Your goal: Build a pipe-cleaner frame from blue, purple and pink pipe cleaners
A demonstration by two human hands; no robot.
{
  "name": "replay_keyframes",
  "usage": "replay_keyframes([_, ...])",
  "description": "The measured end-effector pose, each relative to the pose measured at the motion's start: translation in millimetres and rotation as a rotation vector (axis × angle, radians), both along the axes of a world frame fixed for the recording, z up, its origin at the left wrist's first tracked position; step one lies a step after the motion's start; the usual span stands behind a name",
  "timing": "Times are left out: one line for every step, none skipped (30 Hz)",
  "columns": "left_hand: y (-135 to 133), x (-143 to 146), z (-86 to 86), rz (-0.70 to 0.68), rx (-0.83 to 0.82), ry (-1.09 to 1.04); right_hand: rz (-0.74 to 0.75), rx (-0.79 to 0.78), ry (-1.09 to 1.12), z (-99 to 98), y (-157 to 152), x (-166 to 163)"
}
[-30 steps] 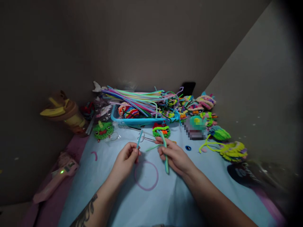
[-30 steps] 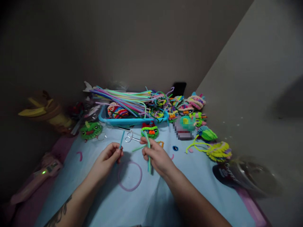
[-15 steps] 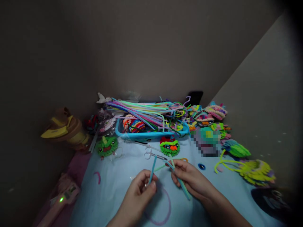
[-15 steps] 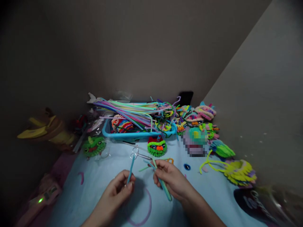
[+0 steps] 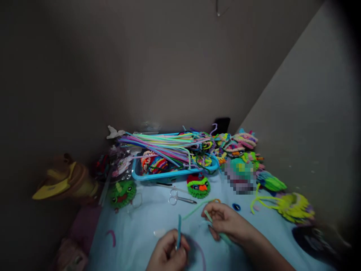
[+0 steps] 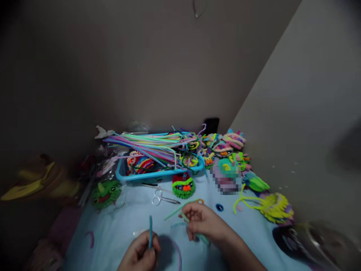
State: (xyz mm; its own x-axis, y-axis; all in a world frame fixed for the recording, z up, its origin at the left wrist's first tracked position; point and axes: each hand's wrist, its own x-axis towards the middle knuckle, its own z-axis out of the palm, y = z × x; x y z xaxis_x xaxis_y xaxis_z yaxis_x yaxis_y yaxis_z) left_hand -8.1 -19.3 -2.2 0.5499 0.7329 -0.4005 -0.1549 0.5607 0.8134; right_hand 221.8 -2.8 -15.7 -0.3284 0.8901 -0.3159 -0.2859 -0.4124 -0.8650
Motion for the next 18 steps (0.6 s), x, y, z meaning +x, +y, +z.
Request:
replay_keyframes([-1.6, 1.1, 1.1, 0.04, 0.043, 0.009, -0.037, 0.039, -0.008, 5.3, -0.5, -1.2])
replay_keyframes([-3.3, 2.7, 2.3, 0.08, 0.065, 0.006, -0.073, 0.064, -0.021, 10.5, -1.1, -2.5])
replay_keyframes([-4.8, 4.7, 3.4, 0.113, 0.086, 0.002, -0.13, 0.094, -0.035, 15.5, -1.9, -3.7])
replay_keyframes([-6.2, 6.8, 4.5, 0.123, 0.105, 0.012, -0.159, 0.118, -0.05, 19.9, -2.9, -5.1])
replay_keyframes([-7.4, 8.9, 5.3, 0.132, 0.125, 0.015, -0.201, 0.151, -0.053, 23.7, -3.9, -6.6])
replay_keyframes([-8.4, 10.7, 6.1, 0.135, 0.157, 0.017, -0.235, 0.177, -0.051, 26.5, -5.1, -8.4])
replay_keyframes([-9.1, 12.2, 6.6, 0.135, 0.198, 0.026, -0.259, 0.199, -0.046, 28.4, -6.4, -10.5])
replay_keyframes([-9.6, 13.2, 7.1, 0.144, 0.229, 0.043, -0.269, 0.215, -0.037, 29.4, -7.7, -13.1])
replay_keyframes([-10.0, 13.9, 7.5, 0.158, 0.256, 0.069, -0.266, 0.231, -0.026, 29.6, -8.9, -16.0])
replay_keyframes([-10.3, 14.4, 7.7, 0.17, 0.276, 0.089, -0.258, 0.24, -0.014, 29.1, -10.0, -19.4])
replay_keyframes([-10.5, 14.9, 7.8, 0.196, 0.295, 0.102, -0.253, 0.249, 0.001, 28.0, -11.0, -23.2])
replay_keyframes([-10.7, 15.5, 7.8, 0.221, 0.31, 0.105, -0.244, 0.259, 0.011, 26.7, -11.8, -27.2])
replay_keyframes([-10.9, 16.3, 7.5, 0.255, 0.322, 0.094, -0.222, 0.263, 0.017, 25.1, -12.5, -31.3])
replay_keyframes([-11.1, 17.1, 6.9, 0.277, 0.333, 0.07, -0.206, 0.268, 0.019, 23.4, -13.2, -35.5])
replay_keyframes([-11.3, 18.0, 6.1, 0.29, 0.351, 0.054, -0.192, 0.274, 0.018, 21.5, -13.8, -39.5])
replay_keyframes([-11.6, 18.9, 5.1, 0.288, 0.369, 0.043, -0.178, 0.28, 0.015, 19.6, -14.4, -43.3])
replay_keyframes([-11.7, 19.6, 3.7, 0.294, 0.388, 0.033, -0.166, 0.287, 0.008, 17.6, -15.1, -46.9])
replay_keyframes([-11.6, 20.0, 2.1, 0.306, 0.403, 0.029, -0.155, 0.295, -0.001, 15.5, -15.9, -50.3])
